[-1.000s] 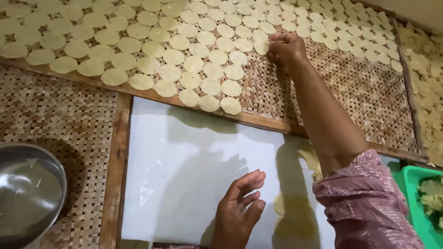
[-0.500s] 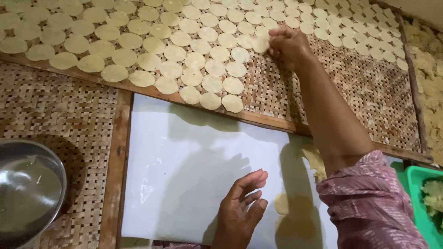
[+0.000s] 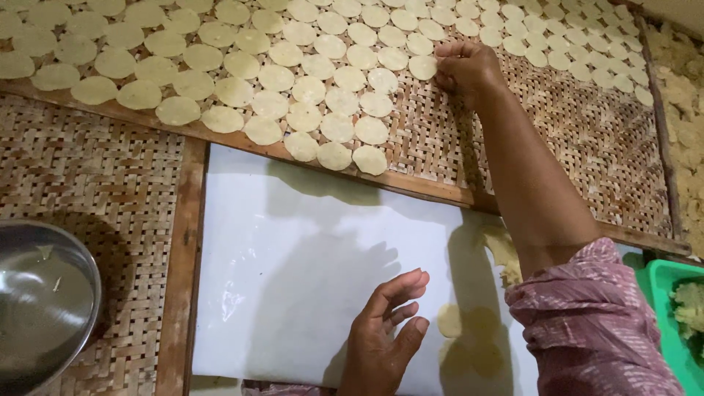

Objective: Rolling out dough and cutting it into small circular pieces for food preparation.

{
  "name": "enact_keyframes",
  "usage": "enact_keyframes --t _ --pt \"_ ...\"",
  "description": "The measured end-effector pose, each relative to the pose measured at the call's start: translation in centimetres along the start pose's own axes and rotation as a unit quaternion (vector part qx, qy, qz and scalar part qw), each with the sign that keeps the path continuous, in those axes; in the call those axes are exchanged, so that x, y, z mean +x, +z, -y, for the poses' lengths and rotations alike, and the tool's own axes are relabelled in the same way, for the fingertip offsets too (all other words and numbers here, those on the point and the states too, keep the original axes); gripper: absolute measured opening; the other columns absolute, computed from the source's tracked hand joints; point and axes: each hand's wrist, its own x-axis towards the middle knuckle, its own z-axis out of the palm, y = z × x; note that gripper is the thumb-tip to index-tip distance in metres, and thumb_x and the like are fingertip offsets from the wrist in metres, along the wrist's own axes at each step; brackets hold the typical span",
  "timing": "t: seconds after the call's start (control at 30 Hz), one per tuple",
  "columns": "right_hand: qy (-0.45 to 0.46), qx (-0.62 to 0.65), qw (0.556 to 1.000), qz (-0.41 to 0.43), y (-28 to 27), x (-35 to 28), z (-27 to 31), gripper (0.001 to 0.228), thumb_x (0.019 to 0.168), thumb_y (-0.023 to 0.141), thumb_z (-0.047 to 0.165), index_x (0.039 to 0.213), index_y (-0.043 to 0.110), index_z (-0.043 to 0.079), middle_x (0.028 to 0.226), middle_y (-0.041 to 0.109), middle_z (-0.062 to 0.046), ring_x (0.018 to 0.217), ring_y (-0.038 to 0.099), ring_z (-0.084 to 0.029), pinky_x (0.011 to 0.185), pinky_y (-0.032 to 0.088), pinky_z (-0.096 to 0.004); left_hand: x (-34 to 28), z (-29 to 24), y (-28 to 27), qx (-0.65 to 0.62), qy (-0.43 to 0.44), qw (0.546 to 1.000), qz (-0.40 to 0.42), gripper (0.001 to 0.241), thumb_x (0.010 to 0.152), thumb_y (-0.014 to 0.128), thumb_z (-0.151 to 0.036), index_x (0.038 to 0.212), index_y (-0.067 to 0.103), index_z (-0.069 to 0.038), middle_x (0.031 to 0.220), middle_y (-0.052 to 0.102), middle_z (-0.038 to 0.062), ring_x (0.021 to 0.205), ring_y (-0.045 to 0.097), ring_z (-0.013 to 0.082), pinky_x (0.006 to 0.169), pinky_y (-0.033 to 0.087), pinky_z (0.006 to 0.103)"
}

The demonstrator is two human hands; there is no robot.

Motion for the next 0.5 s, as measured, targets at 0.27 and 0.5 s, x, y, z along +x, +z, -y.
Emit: enact_keyframes --t 0.27,0.5 --pt "-0.038 -0.045 0.998 0.006 0.1 0.3 -0.1 0.013 0.097 0.065 -0.004 0.107 0.070 0.003 0.084 0.069 -0.007 0.061 0.063 -0.010 0.053 0.057 -0.024 -0.1 -0.4 0.0 -0.001 -0.001 1.000 -0.002 0.052 0.089 0.065 -0.002 0.140 0.057 -0.009 0.144 0.065 0.008 0.136 0.060 0.0204 0.113 0.048 0.0386" --pt "-0.073 -0.055 0.996 0.023 0.7 -0.6 0.3 0.020 0.096 0.064 -0.005 0.114 0.069 0.001 0.088 0.073 -0.008 0.061 0.062 -0.009 0.053 0.056 -0.023 -0.2 -0.5 -0.2 0.015 -0.011 1.000 0.008 0.052 0.090 0.066 -0.004 0.141 0.056 -0.010 0.145 0.064 0.008 0.137 0.060 0.0210 0.113 0.048 0.0391"
